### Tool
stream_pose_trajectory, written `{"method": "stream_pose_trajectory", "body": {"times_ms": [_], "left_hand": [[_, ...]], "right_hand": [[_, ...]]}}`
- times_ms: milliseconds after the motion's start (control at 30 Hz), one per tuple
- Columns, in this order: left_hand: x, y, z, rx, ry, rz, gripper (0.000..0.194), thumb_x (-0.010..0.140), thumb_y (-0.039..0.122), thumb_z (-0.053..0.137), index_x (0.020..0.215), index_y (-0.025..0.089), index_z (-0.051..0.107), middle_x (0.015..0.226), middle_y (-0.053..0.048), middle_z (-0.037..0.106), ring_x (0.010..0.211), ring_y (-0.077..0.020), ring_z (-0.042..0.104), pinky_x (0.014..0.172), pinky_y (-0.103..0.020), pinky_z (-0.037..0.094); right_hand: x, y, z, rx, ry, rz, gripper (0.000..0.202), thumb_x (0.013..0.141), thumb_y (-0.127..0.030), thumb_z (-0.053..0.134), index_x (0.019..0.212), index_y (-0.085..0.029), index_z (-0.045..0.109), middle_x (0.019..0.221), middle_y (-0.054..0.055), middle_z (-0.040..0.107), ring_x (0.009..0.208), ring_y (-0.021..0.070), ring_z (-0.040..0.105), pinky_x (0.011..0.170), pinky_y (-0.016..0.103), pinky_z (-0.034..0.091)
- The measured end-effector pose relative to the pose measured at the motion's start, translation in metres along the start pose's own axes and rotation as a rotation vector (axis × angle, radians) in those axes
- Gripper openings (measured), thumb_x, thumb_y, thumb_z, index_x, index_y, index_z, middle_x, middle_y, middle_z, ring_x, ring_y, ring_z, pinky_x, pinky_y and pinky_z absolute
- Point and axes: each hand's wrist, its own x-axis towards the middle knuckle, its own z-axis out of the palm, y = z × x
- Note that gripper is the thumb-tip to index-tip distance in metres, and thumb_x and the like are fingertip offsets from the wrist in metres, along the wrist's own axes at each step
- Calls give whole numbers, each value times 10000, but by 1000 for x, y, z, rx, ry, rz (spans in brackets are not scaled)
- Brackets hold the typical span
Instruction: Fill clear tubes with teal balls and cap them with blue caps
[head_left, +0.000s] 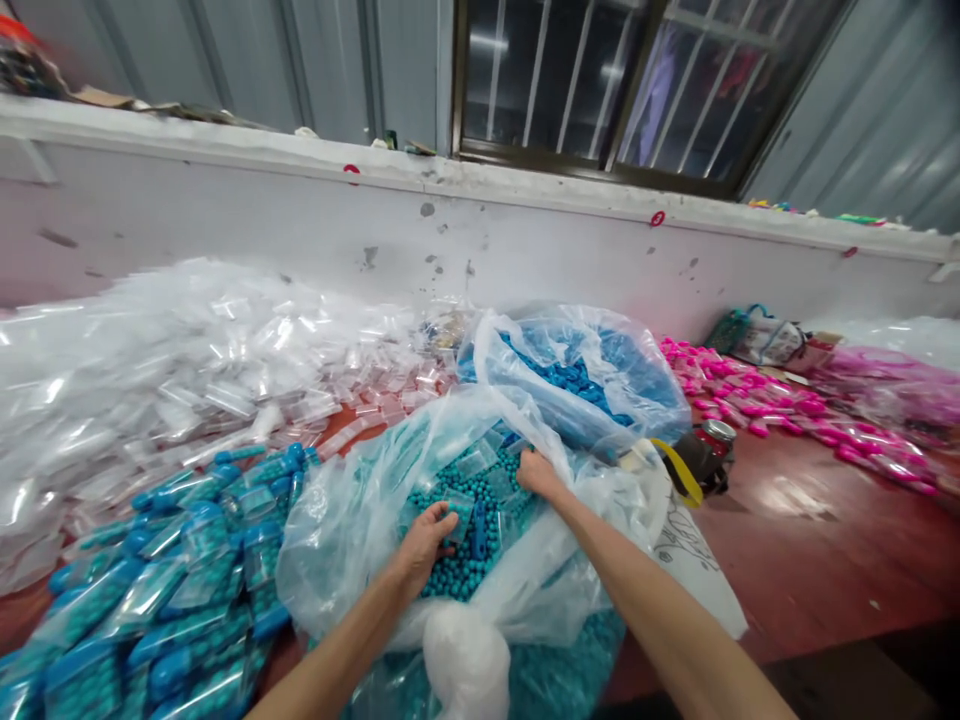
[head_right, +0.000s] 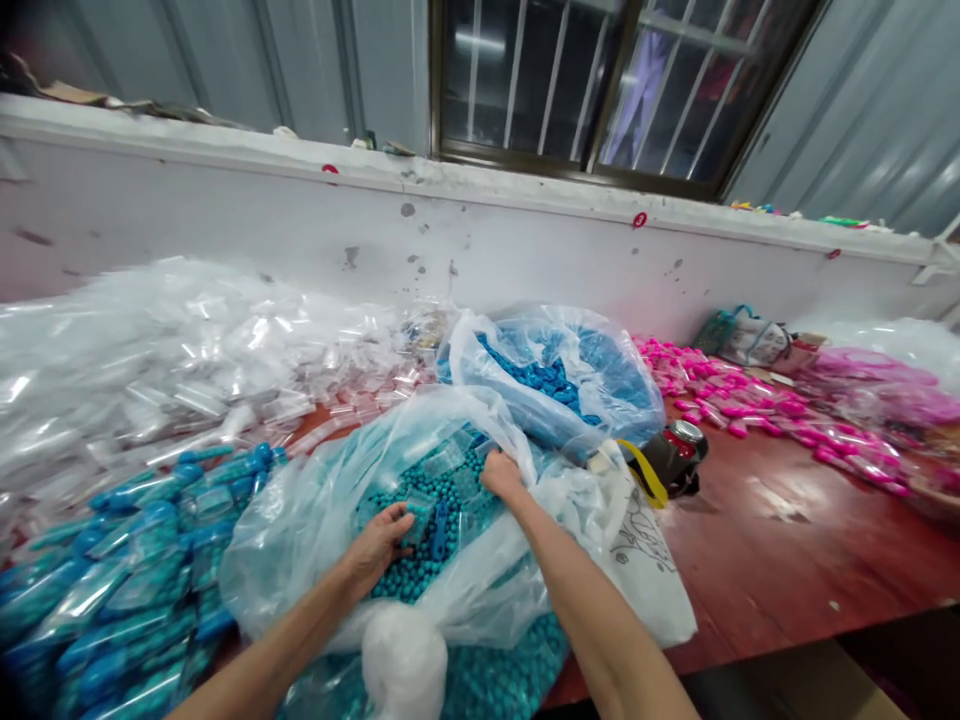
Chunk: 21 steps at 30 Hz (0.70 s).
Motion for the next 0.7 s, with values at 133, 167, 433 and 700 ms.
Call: {"method": "stream_pose_trajectory", "body": {"times_ms": [133,167,433,700], "left_hand": [[-9,2,-1,4,30,-14,429,563,416,679,894,191,524,765,30,581,685,-130,538,541,-219,377],[-12,2,-1,8,36,-16,436,563,424,676,899,191,523,774,25,583,694,-137,542,543,-225,383],[-29,0,-7,-34,17,25,349,625,432,625,836,181,504,736,0,598,729,-159,547,586,-254,405],[-27,-7,-7,-10,43,116,285,658,396,607,825,174,541,735,15,589,686,-127,510,619,-244,371]], "right_hand": [[-3,-10,2,56,-12,3,298,731,-47,440,983,-80,596,912,137,642,830,208,604,688,258,426],[-5,-12,1,76,-19,-33,291,737,-67,450,980,-95,606,914,113,646,831,194,599,693,244,426],[-67,-38,-12,-108,33,-404,301,843,-104,381,984,-213,623,950,67,579,856,178,515,752,274,382],[-96,-67,-5,-374,17,-627,231,876,-167,395,897,-211,621,981,88,566,917,230,497,760,377,392]]}}
